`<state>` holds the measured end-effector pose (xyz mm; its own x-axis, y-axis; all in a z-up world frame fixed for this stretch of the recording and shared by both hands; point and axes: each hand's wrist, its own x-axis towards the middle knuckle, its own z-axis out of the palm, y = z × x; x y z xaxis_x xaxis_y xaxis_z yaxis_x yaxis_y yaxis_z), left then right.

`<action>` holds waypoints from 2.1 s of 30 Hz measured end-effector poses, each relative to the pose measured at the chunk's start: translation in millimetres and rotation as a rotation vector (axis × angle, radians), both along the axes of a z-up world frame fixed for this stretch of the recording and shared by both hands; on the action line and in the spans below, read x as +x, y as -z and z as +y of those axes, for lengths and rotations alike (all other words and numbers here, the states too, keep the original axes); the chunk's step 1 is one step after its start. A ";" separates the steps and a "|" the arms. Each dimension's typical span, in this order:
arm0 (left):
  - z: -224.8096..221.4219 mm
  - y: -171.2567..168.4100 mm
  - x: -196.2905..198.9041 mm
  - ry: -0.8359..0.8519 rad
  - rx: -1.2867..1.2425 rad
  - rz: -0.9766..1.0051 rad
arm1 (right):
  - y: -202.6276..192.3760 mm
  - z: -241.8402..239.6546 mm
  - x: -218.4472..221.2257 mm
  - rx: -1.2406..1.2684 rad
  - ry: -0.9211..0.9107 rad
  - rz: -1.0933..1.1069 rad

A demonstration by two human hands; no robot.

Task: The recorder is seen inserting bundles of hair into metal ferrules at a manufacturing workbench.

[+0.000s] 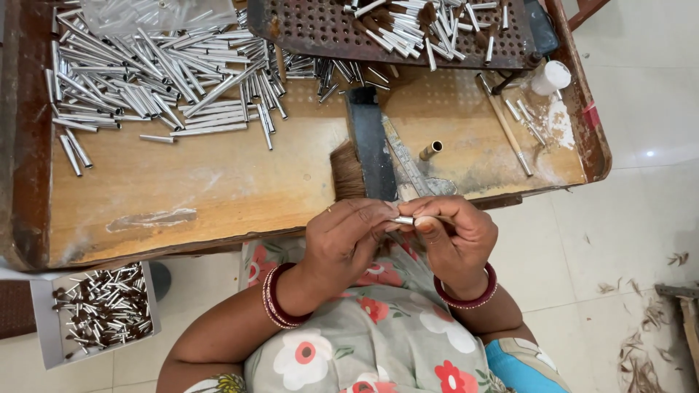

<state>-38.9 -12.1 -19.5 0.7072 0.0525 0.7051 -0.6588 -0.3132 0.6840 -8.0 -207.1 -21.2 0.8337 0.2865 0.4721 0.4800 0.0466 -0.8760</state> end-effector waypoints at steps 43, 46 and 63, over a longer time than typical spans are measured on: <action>10.7 -3.7 -11.4 0.201 -0.128 0.210 | 8.7 21.8 8.0 -0.230 0.181 -0.617; 18.1 -4.9 -8.3 0.183 -0.023 0.201 | 10.3 26.8 9.7 -0.189 0.205 -0.583; 57.4 -14.0 18.7 -0.462 0.310 0.000 | 23.4 11.2 24.0 0.207 0.215 -0.093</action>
